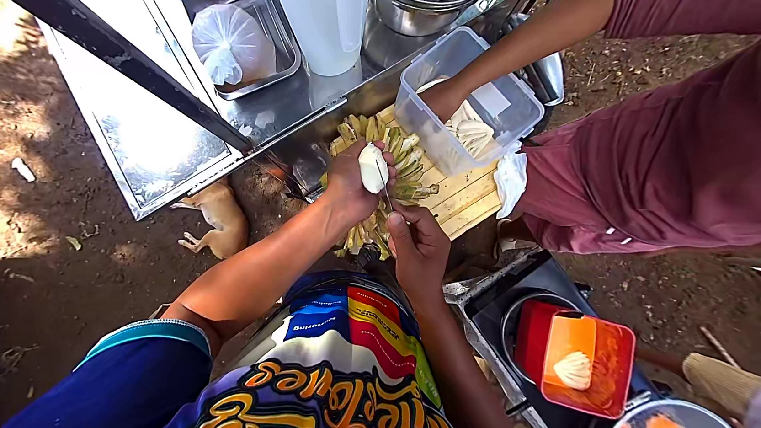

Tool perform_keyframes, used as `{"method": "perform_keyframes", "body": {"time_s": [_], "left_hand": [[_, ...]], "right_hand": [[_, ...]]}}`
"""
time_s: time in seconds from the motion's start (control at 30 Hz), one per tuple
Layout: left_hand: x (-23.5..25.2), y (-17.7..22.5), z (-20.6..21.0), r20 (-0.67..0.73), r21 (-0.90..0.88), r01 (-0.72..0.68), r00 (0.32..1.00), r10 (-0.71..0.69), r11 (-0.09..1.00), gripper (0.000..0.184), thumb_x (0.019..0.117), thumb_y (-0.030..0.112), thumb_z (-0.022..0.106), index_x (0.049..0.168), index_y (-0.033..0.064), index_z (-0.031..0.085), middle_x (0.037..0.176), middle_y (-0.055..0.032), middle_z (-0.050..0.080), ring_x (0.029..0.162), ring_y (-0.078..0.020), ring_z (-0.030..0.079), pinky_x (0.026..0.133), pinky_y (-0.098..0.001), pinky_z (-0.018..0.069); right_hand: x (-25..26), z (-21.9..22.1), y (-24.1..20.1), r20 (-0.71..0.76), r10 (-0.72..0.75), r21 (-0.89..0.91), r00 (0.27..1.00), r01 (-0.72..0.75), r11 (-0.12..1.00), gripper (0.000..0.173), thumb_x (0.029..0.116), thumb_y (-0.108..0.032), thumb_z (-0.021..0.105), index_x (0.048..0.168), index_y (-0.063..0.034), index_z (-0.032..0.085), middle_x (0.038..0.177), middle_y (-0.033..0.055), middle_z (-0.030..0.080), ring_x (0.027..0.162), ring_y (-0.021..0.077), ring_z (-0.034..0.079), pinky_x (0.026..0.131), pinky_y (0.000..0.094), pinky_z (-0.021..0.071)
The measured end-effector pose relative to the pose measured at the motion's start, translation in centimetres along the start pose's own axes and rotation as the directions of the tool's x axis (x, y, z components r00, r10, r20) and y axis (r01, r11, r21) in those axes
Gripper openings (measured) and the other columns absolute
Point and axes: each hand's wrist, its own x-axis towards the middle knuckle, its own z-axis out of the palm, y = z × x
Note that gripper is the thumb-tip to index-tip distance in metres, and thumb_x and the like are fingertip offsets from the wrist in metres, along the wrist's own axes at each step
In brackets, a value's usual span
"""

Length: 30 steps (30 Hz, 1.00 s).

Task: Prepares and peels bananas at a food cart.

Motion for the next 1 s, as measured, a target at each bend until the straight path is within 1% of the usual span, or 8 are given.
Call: {"method": "perform_keyframes", "body": {"time_s": [0.03,0.07,0.13,0.47,0.7,0.83,0.93,1.0], "left_hand": [[1.5,-1.6,-2.3,-0.161,-0.081,0.031,0.986,-0.044,0.996,0.044,0.111,0.032,0.029,0.103,-0.0012,0.056,0.074,-0.018,0.062,0.067,-0.0255,0.068,0.063,-0.0271,0.0579],[2.6,-1.8,-3.1,-0.339,-0.125,0.108,0.93,-0.144,0.986,0.046,0.1104,0.04,0.029,0.099,0.007,0.059,0.07,-0.0086,0.061,0.058,-0.0186,0.063,0.055,-0.0287,0.0554],[3.6,-1.7,-3.2,-0.483,-0.16,0.188,0.841,-0.243,0.969,0.047,0.11,0.045,0.029,0.097,0.0127,0.06,0.068,-0.0025,0.06,0.055,-0.0147,0.06,0.053,-0.0294,0.0542],[3.2,-2.0,-2.5,-0.48,-0.142,0.242,0.831,-0.28,0.96,0.043,0.1102,0.04,0.029,0.097,0.0115,0.058,0.067,-0.0031,0.06,0.054,-0.0146,0.06,0.05,-0.028,0.0536],[2.6,-2.2,-2.4,-0.381,-0.111,0.211,0.894,-0.237,0.971,0.045,0.1111,0.039,0.028,0.095,0.0106,0.059,0.067,-0.0041,0.06,0.055,-0.0163,0.061,0.053,-0.0294,0.0552],[2.3,-2.5,-2.4,-0.322,-0.079,0.17,0.928,-0.187,0.982,0.047,0.1124,0.039,0.026,0.094,0.0096,0.059,0.07,-0.0052,0.061,0.061,-0.0171,0.063,0.059,-0.03,0.0573],[2.5,-2.8,-2.5,-0.335,-0.077,0.153,0.927,-0.17,0.985,0.048,0.1126,0.039,0.026,0.097,0.0084,0.059,0.071,-0.0067,0.062,0.063,-0.0185,0.066,0.061,-0.031,0.0588],[2.9,-2.9,-2.5,-0.377,-0.085,0.159,0.909,-0.179,0.984,0.047,0.112,0.039,0.028,0.098,0.0081,0.06,0.071,-0.0069,0.063,0.06,-0.0186,0.065,0.057,-0.0309,0.0583]], "right_hand": [[-0.1,-0.1,-0.1,0.011,-0.011,0.005,1.0,0.011,1.0,0.011,0.1026,-0.014,0.062,0.107,-0.0083,0.07,0.083,0.0013,0.063,0.055,0.0053,0.049,0.049,0.0214,0.0456],[-0.2,-0.1,0.0,0.014,-0.013,0.006,1.0,0.012,1.0,0.011,0.1025,-0.014,0.063,0.107,-0.0081,0.071,0.08,0.0013,0.062,0.054,0.0056,0.049,0.049,0.0217,0.0453],[-0.3,-0.1,0.2,0.011,0.001,0.001,1.0,-0.001,1.0,0.012,0.1023,-0.014,0.063,0.108,-0.0078,0.071,0.077,0.0008,0.063,0.053,0.005,0.049,0.049,0.0213,0.0448],[0.2,-0.1,0.7,-0.019,0.003,-0.025,1.0,-0.003,1.0,0.011,0.1019,-0.013,0.063,0.107,-0.0076,0.071,0.082,0.0001,0.066,0.054,0.0035,0.05,0.049,0.0194,0.0457],[0.8,-0.1,1.2,-0.042,0.035,-0.078,0.999,-0.038,0.996,0.011,0.1018,-0.012,0.063,0.107,-0.0063,0.071,0.09,0.0003,0.07,0.055,0.0022,0.052,0.049,0.0184,0.0471],[1.4,0.0,2.1,-0.069,0.083,-0.06,0.994,-0.087,0.994,0.011,0.103,-0.015,0.062,0.103,-0.0067,0.069,0.078,0.001,0.063,0.051,0.0054,0.047,0.046,0.0214,0.044],[1.6,0.1,2.5,-0.086,0.131,-0.034,0.988,-0.134,0.99,0.011,0.1037,-0.016,0.061,0.103,-0.0077,0.069,0.078,0.0016,0.062,0.051,0.0062,0.047,0.046,0.0218,0.0425],[1.5,0.1,2.5,-0.084,0.125,-0.021,0.989,-0.127,0.992,0.009,0.1033,-0.015,0.062,0.103,-0.008,0.068,0.083,0.0013,0.065,0.053,0.0055,0.049,0.047,0.021,0.0435]]}}
